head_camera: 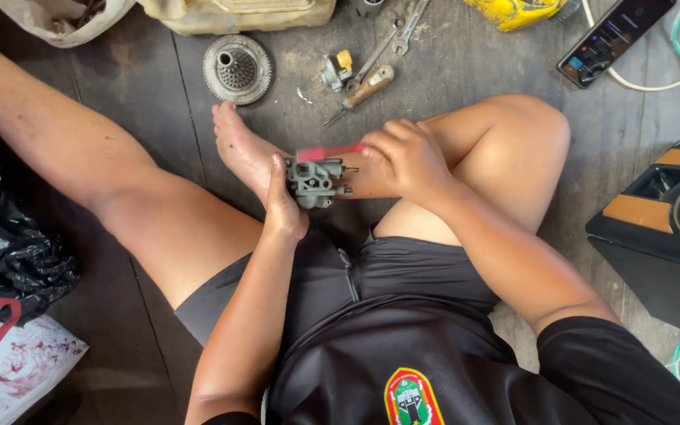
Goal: Cleaning a motorcycle carburetor using a small brush and cleaning fluid while sitting on the floor.
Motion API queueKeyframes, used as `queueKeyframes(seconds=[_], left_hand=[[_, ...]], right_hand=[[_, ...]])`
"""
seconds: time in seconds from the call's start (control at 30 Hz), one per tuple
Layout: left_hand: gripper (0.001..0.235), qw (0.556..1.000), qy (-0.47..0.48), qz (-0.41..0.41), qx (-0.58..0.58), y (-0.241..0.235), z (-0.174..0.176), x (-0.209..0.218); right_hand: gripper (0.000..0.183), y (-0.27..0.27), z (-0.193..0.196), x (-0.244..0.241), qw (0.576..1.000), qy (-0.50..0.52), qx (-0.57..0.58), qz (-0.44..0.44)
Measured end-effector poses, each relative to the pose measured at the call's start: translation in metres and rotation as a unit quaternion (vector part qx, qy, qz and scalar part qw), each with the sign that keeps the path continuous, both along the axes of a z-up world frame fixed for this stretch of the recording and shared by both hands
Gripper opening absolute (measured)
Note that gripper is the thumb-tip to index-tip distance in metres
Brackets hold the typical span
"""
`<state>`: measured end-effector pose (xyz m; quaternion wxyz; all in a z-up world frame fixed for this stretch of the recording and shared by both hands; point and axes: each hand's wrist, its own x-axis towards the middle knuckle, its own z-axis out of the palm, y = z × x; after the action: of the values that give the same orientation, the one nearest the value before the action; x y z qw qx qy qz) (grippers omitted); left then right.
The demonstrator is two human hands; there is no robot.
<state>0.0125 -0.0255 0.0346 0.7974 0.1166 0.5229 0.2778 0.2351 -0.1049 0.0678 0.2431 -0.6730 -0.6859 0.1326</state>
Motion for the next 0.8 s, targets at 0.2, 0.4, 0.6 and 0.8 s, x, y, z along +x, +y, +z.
queueKeyframes(seconds=[0.2, 0.4, 0.6, 0.8], left_hand=[[0.098, 1.000, -0.012, 0.002, -0.028, -0.005, -0.017, 0.000], [0.088, 0.999, -0.026, -0.044, 0.004, -0.030, 0.021, 0.042], [0.074, 0.987, -0.014, -0.147, 0.068, -0.028, 0.060, 0.111], [0.097, 0.975, -0.075, -0.178, 0.111, -0.035, 0.083, 0.124]], right_hand=[[0.019, -0.007, 0.035, -0.013, 0.997, 0.071, 0.016, 0.019], [0.022, -0.036, 0.082, 0.037, 1.000, 0.014, 0.013, 0.015], [0.027, -0.067, 0.098, 0.072, 0.998, -0.020, 0.052, -0.031], [0.022, -0.076, 0.098, 0.063, 0.994, -0.013, 0.070, -0.088]])
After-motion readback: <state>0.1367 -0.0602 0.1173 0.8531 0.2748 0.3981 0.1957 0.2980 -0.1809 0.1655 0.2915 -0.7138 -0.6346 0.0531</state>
